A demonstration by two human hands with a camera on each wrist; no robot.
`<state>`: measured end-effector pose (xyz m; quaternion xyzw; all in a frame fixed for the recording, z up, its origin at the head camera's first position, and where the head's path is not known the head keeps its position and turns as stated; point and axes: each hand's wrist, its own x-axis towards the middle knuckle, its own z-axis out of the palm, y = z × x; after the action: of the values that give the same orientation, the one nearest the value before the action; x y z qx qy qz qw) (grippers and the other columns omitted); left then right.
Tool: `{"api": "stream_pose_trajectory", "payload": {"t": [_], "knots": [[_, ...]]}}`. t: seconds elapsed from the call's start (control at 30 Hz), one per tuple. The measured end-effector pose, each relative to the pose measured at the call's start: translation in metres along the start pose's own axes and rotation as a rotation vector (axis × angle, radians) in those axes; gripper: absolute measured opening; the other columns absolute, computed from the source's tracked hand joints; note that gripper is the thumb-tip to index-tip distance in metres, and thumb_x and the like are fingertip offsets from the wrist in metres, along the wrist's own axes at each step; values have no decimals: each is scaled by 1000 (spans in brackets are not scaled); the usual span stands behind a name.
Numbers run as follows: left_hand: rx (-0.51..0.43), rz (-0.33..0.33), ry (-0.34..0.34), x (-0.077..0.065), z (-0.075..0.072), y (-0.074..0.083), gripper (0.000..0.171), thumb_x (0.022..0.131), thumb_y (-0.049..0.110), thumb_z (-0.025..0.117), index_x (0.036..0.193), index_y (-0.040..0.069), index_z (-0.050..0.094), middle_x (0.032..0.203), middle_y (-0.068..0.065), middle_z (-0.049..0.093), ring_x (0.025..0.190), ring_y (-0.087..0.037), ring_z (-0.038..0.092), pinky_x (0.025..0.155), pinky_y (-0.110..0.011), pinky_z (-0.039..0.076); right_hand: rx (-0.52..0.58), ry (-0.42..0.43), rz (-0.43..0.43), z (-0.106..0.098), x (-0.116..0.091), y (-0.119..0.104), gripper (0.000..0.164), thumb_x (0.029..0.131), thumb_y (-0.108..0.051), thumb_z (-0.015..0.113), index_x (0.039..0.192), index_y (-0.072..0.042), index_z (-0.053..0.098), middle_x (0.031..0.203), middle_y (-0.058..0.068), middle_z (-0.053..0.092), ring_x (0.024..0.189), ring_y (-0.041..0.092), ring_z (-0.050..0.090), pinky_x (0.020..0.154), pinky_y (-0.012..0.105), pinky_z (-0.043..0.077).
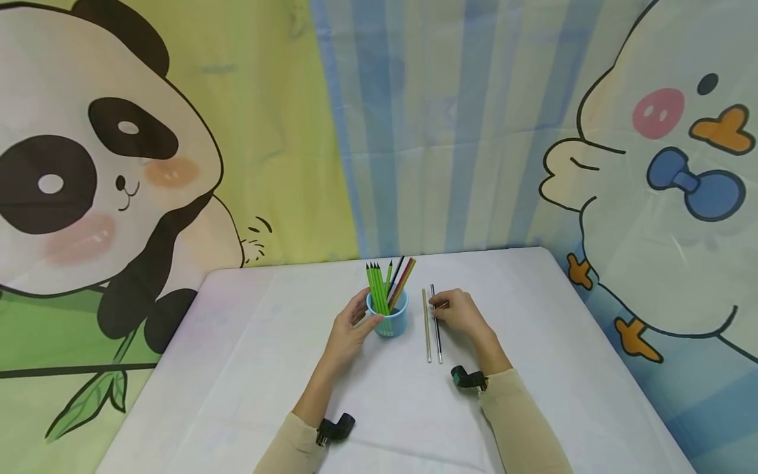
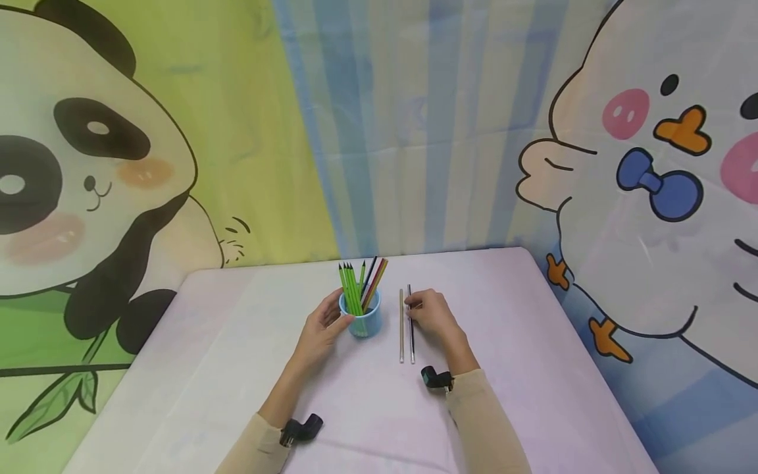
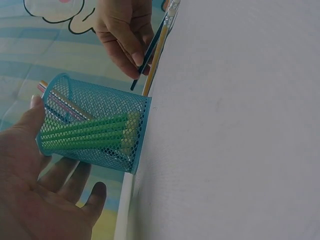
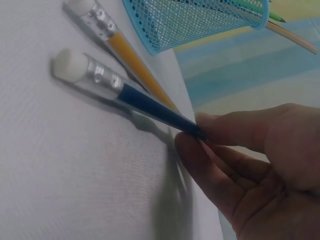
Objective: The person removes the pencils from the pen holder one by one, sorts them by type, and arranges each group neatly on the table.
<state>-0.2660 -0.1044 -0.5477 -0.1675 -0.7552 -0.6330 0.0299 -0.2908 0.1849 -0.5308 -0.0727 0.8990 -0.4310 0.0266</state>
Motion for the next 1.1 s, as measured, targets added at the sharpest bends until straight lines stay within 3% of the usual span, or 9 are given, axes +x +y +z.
{"api": "stream_pose_trajectory", "payload": {"t": [0.4, 0.9, 1.1], "knots": [[0, -7, -7, 0, 0, 1, 69, 94, 31, 79, 155, 23, 48, 146, -7, 63, 136, -29, 59, 118, -55, 43, -47, 2, 26, 4, 0, -1, 25, 92, -5, 77, 117, 0, 76, 109, 16, 77, 89, 20, 72, 78, 35, 62], [-4, 7, -7, -1, 0, 1, 69, 96, 31, 77, 156, 19, 47, 146, -14, 62, 138, -33, 58, 118, -58, 42, -120, 53, -54, 10, -3, -1, 21, 87, -4, 80, 107, 0, 79, 105, 16, 72, 90, 24, 70, 81, 40, 59], [11, -14, -6, -2, 0, 3, 71, 95, 36, 77, 157, 21, 46, 149, -8, 61, 139, -29, 57, 119, -55, 42, -105, 55, -32, 10, -5, -2, 20, 90, -4, 78, 109, 1, 78, 108, 16, 72, 91, 24, 68, 80, 40, 59]]}}
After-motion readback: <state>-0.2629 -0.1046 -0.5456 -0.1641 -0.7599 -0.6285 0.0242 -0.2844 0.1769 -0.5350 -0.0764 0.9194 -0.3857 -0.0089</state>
